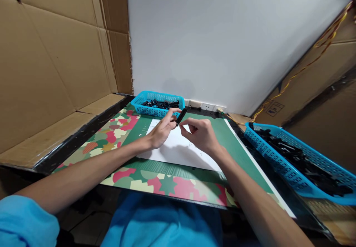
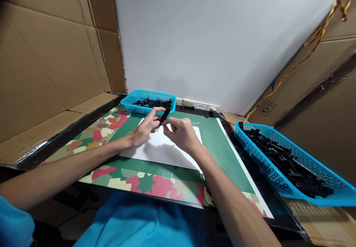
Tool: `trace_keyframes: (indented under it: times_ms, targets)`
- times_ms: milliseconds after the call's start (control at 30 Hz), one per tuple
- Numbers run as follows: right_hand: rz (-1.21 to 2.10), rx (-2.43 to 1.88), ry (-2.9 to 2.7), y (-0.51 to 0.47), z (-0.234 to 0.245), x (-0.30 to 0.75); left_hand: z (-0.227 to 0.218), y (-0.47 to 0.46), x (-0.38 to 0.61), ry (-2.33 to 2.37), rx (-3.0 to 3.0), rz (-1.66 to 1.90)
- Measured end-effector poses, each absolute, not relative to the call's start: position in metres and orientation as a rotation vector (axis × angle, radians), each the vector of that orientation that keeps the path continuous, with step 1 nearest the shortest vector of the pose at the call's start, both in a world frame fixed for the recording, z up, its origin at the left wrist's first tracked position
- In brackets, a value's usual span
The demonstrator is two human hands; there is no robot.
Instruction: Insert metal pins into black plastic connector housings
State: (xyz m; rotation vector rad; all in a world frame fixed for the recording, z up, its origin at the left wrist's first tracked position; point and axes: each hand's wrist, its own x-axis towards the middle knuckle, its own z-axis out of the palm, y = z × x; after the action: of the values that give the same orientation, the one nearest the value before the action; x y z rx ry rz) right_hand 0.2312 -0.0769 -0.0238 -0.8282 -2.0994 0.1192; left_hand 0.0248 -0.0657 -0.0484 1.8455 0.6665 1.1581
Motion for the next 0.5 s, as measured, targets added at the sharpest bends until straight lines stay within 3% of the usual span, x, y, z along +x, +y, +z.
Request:
trace_keyframes:
  times_ms: [500]
  targets:
    - [0.012, -0.777, -2.165, -0.0761, -0.0261, 0.2308, -0.0531, -0.0649, 0.0213, 0.899, 2.197, 1.186]
